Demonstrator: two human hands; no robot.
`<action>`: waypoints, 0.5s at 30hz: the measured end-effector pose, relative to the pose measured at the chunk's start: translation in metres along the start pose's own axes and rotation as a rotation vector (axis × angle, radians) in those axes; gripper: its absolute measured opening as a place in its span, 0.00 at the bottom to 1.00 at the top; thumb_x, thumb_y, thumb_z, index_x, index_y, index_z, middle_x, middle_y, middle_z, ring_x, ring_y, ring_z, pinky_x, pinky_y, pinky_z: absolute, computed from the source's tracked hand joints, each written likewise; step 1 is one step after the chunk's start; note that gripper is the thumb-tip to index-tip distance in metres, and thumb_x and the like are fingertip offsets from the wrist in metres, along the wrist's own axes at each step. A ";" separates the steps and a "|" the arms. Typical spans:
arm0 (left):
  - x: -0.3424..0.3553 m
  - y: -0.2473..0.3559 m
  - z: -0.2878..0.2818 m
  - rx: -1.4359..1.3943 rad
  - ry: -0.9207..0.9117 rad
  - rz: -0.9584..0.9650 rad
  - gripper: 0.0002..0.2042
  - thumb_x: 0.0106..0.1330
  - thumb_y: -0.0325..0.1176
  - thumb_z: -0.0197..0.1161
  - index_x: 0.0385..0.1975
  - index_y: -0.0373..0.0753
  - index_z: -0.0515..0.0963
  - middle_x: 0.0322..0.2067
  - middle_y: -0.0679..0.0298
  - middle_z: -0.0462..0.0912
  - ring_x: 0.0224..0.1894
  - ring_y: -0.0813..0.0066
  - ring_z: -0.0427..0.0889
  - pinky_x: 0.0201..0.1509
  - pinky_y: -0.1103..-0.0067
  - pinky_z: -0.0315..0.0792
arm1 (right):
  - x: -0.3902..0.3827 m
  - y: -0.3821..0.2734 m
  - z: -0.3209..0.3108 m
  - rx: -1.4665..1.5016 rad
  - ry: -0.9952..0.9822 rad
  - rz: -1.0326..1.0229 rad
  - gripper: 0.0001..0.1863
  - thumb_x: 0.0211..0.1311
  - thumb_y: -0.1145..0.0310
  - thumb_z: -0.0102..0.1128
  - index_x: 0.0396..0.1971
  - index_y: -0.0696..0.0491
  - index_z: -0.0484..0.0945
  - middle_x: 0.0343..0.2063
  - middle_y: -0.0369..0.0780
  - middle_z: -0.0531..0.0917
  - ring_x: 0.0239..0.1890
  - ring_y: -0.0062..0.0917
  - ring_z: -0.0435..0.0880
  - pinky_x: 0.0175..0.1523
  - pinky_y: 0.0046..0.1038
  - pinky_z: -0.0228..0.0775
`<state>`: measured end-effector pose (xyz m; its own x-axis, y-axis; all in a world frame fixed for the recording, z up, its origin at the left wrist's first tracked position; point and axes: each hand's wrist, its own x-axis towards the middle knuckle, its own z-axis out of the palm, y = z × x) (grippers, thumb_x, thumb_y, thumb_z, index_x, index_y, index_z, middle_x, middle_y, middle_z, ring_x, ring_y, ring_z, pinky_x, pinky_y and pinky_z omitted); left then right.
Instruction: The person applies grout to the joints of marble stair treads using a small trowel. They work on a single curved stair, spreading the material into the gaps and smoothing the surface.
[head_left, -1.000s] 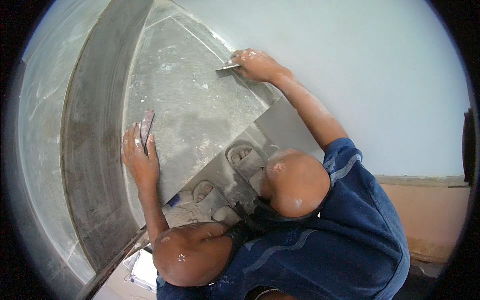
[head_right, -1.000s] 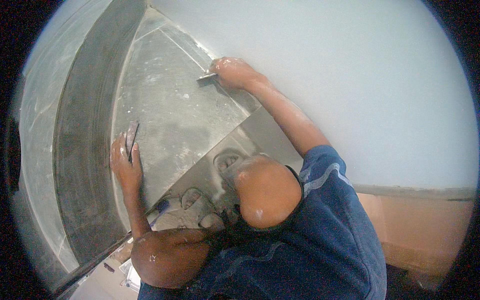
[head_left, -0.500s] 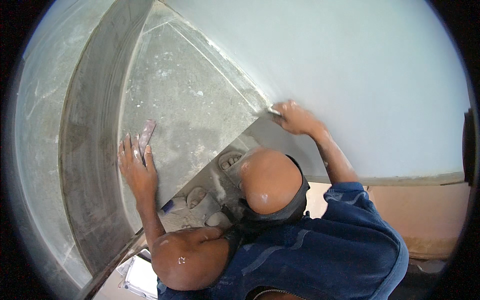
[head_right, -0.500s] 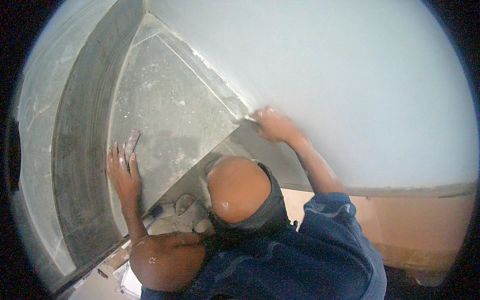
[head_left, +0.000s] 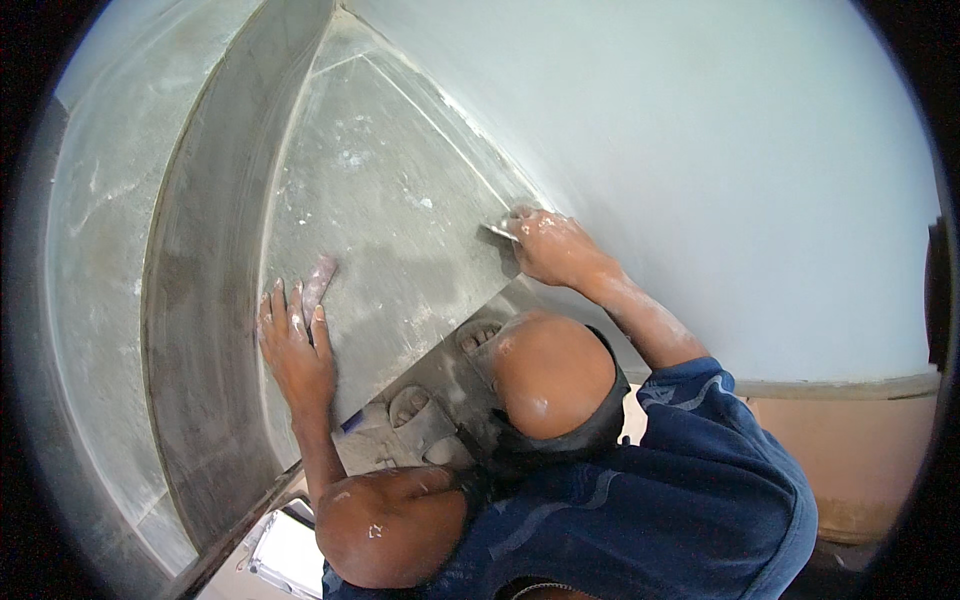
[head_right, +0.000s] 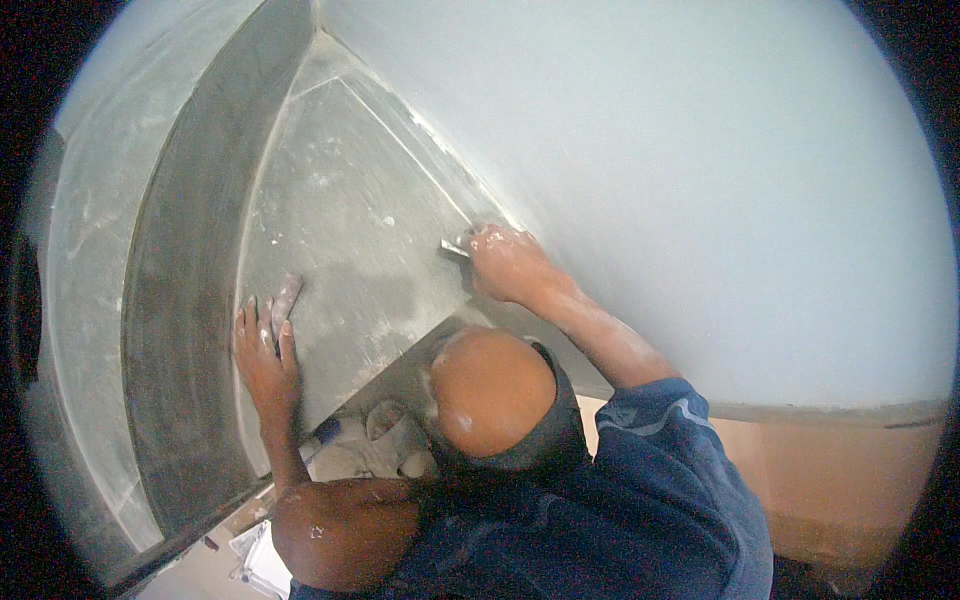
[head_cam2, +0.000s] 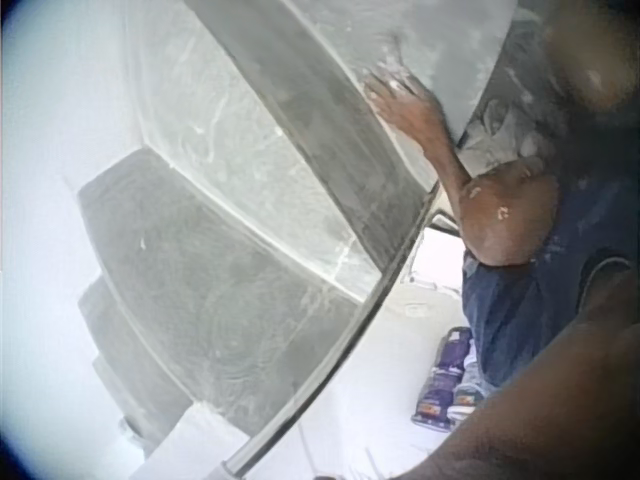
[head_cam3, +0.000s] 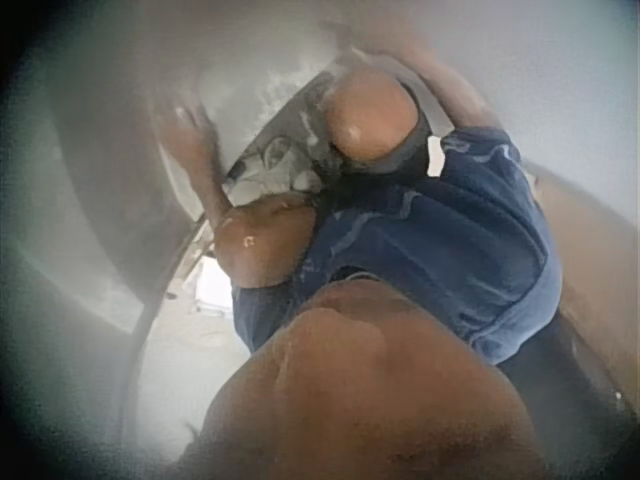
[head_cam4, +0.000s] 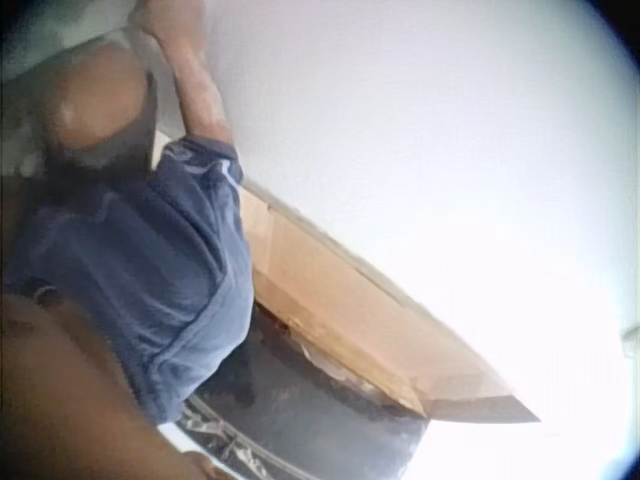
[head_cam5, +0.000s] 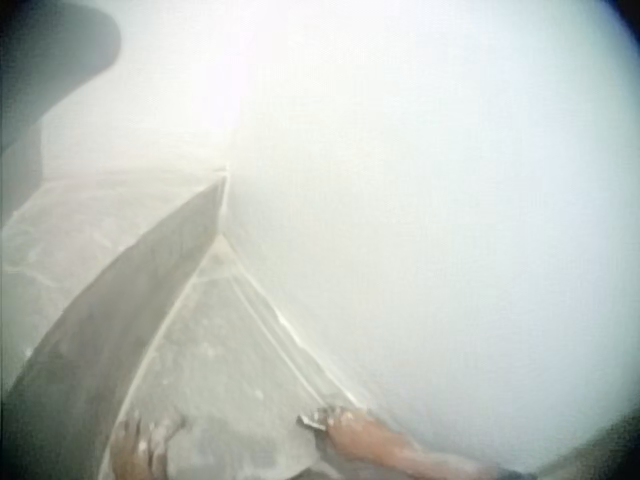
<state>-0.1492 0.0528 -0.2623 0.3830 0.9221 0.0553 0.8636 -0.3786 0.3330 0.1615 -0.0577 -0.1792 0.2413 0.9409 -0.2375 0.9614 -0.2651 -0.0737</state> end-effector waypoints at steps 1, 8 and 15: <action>0.000 0.001 0.001 0.006 -0.008 -0.007 0.23 0.69 0.46 0.45 0.62 0.44 0.64 0.66 0.61 0.57 0.69 0.61 0.50 0.71 0.60 0.44 | 0.005 -0.004 -0.007 0.034 0.050 0.000 0.14 0.48 0.76 0.55 0.38 0.57 0.79 0.43 0.49 0.78 0.46 0.43 0.79 0.49 0.41 0.74; 0.002 0.005 -0.003 -0.002 -0.004 -0.017 0.23 0.69 0.45 0.44 0.62 0.44 0.64 0.66 0.60 0.57 0.70 0.60 0.49 0.72 0.59 0.42 | 0.046 -0.004 0.006 0.078 0.244 -0.163 0.16 0.47 0.75 0.56 0.40 0.55 0.79 0.49 0.46 0.76 0.51 0.39 0.76 0.52 0.38 0.72; 0.001 0.008 -0.006 -0.004 -0.047 -0.060 0.23 0.70 0.45 0.43 0.61 0.43 0.64 0.66 0.59 0.56 0.70 0.59 0.48 0.72 0.59 0.41 | 0.026 0.034 0.040 0.159 0.355 -0.225 0.28 0.41 0.81 0.61 0.47 0.44 0.79 0.50 0.38 0.77 0.54 0.34 0.75 0.54 0.35 0.73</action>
<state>-0.1436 0.0509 -0.2537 0.3458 0.9383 -0.0092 0.8841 -0.3225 0.3382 0.1946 -0.0506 -0.2269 0.0861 0.9855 0.1466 0.9696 -0.0490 -0.2397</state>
